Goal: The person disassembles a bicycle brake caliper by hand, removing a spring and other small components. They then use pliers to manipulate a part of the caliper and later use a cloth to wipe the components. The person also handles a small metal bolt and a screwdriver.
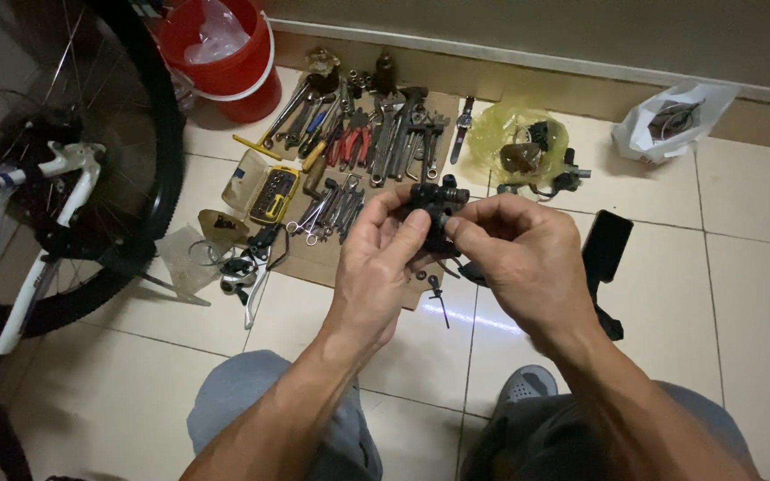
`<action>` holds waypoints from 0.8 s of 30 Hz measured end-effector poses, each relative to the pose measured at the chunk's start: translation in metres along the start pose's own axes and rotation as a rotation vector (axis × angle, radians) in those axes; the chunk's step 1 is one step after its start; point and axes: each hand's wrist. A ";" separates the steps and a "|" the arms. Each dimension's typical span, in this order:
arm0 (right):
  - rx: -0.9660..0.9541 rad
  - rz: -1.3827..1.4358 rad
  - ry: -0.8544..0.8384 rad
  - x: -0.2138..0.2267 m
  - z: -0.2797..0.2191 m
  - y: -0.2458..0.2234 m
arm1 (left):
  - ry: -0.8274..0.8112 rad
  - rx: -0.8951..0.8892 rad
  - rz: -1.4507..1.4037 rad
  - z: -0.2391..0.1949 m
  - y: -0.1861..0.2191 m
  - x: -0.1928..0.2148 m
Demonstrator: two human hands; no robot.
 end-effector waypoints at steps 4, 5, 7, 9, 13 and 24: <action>-0.039 0.013 0.024 -0.002 -0.001 -0.002 | 0.007 0.004 -0.023 0.003 -0.001 0.003; -0.021 0.004 0.009 -0.001 -0.001 -0.003 | 0.031 0.027 -0.059 0.004 -0.001 0.004; -0.001 -0.001 -0.011 0.001 -0.002 -0.005 | 0.058 0.045 -0.092 0.007 -0.001 0.007; 0.010 0.016 0.005 0.001 -0.003 -0.006 | 0.056 0.092 -0.215 0.008 -0.001 0.010; 0.020 0.003 -0.025 0.006 -0.005 -0.003 | 0.045 0.095 -0.184 0.005 -0.003 0.009; 0.330 -0.280 -0.015 0.006 -0.006 0.000 | -0.015 0.074 -0.084 0.004 -0.015 0.006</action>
Point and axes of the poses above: each hand's wrist, its own z-axis towards the middle knuckle, its own x-axis out of the back of the hand, y = z × x, and after that the axes turned 7 degrees about -y, right-handed
